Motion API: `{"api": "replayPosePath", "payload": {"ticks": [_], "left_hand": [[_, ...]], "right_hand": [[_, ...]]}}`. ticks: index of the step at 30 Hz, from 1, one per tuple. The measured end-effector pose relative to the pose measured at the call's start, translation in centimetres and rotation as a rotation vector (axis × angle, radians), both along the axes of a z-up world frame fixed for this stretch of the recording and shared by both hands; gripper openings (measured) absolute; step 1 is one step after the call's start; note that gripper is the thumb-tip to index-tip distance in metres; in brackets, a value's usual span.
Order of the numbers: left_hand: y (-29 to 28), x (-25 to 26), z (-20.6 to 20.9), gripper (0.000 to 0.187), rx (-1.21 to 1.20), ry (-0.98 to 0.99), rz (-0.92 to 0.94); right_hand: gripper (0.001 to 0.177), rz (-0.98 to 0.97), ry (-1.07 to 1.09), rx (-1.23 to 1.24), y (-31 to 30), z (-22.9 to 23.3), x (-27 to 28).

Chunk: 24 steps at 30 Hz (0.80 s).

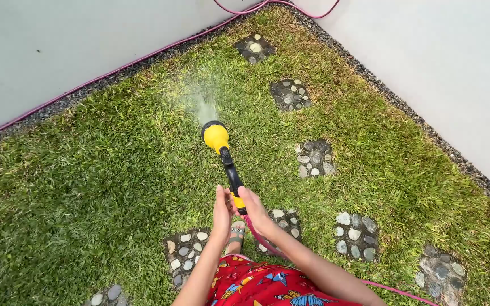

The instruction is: Water the grass and stepping stones in the garden using a hose and sprayer.

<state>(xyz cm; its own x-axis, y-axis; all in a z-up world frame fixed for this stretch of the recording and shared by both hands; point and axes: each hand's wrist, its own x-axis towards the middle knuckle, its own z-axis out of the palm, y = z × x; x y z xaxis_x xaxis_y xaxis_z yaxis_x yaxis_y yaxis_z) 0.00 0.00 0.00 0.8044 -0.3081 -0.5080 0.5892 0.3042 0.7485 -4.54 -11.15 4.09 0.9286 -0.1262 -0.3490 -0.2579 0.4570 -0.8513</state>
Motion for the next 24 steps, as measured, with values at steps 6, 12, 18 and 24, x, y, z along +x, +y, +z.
{"api": "replayPosePath", "payload": {"ticks": [6,12,18,24], "left_hand": [[-0.9,-0.9,2.1,0.067,0.113,0.011,-0.122],[-3.1,-2.6,1.1,0.064,0.064,0.007,-0.130],[-2.9,-2.9,-1.8,0.057,-0.020,0.041,-0.057],[-1.3,-2.9,1.3,0.063,-0.019,0.144,0.000]], "right_hand": [[0.057,0.048,0.131,-0.029,-2.6,-4.0,-6.3],[0.065,0.055,0.099,-0.024,-3.9,-5.9,-9.6],[0.068,0.267,0.035,-0.054,-5.9,-4.9,-9.5],[0.070,0.343,0.020,-0.117,-6.5,-5.0,-8.2]]}}
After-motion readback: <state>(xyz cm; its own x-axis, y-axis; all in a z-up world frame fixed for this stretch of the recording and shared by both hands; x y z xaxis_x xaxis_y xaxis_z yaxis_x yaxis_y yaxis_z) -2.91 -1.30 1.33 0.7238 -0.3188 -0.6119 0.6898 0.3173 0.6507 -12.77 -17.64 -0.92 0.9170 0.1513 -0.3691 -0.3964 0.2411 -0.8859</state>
